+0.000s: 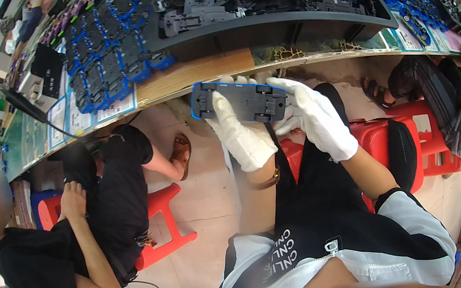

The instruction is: The person assembles toy cars by taking plastic base components from a tray, fitting and snapping them onto toy car bodies by hand, and placing the assembled cars onto the workstation table.

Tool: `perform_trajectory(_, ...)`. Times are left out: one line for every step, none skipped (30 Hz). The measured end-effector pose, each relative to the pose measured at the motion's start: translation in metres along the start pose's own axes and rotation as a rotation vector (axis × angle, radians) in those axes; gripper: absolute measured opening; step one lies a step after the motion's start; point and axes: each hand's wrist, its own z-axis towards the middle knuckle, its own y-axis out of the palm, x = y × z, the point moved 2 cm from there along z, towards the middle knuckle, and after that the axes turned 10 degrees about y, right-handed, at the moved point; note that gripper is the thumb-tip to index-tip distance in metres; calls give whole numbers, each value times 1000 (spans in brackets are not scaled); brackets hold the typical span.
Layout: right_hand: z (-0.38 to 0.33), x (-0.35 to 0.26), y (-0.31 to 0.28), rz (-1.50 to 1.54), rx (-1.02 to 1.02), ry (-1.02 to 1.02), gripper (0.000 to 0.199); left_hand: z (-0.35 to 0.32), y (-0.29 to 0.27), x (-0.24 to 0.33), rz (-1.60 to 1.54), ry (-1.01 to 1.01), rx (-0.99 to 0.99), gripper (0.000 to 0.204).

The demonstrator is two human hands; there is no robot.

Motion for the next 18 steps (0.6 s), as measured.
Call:
perform_trajectory(-2,-1,3,-71,0,15,60,-3,3,5,17,-6,17,33)
perform_trajectory(-4,-3,8,-67,-15,13,60,-7,5,9,33,-13,38,33)
perform_trajectory(-6,-7,14,-136,5,10,62,-8,5,10,103,-4,35,35)
perform_trajectory(-9,-10,19,-205,25,5,63,-9,2,11,146,-10,16,37)
perform_trajectory(-10,-11,22,-144,38,12,65,-12,5,15,165,-7,6,37)
perform_trajectory(-12,-12,24,-142,24,7,65,-15,9,18,184,-6,-4,36)
perform_trajectory(-16,-12,25,-139,16,25,64,-19,12,20,186,6,-9,36)
perform_trajectory(-19,-12,28,-135,10,44,63,-23,12,24,251,83,-2,36)
perform_trajectory(-22,-12,33,-87,-8,14,62,-25,13,28,314,158,4,35)
perform_trajectory(-24,-14,37,-84,-15,8,62,-26,13,33,315,166,-1,35)
perform_trajectory(-27,-15,40,-97,-21,-4,62,-26,13,37,314,159,-6,34)
perform_trajectory(-29,-16,43,-109,-27,-15,62,-25,13,40,313,151,-11,33)
perform_trajectory(-29,-16,46,-157,-26,-58,58,-23,13,44,287,111,-13,34)
perform_trajectory(-30,-18,44,-157,-27,-63,58,-21,12,48,286,113,-17,34)
perform_trajectory(-30,-19,42,-97,-66,1,56,-19,11,51,172,31,-16,36)
perform_trajectory(-30,-19,41,-37,-105,66,55,-18,11,53,59,-50,-15,39)
perform_trajectory(-27,-18,42,-11,-93,14,53,-17,12,55,96,-54,-11,39)
perform_trajectory(-25,-19,42,-13,-98,15,53,-17,14,56,95,-49,-10,39)
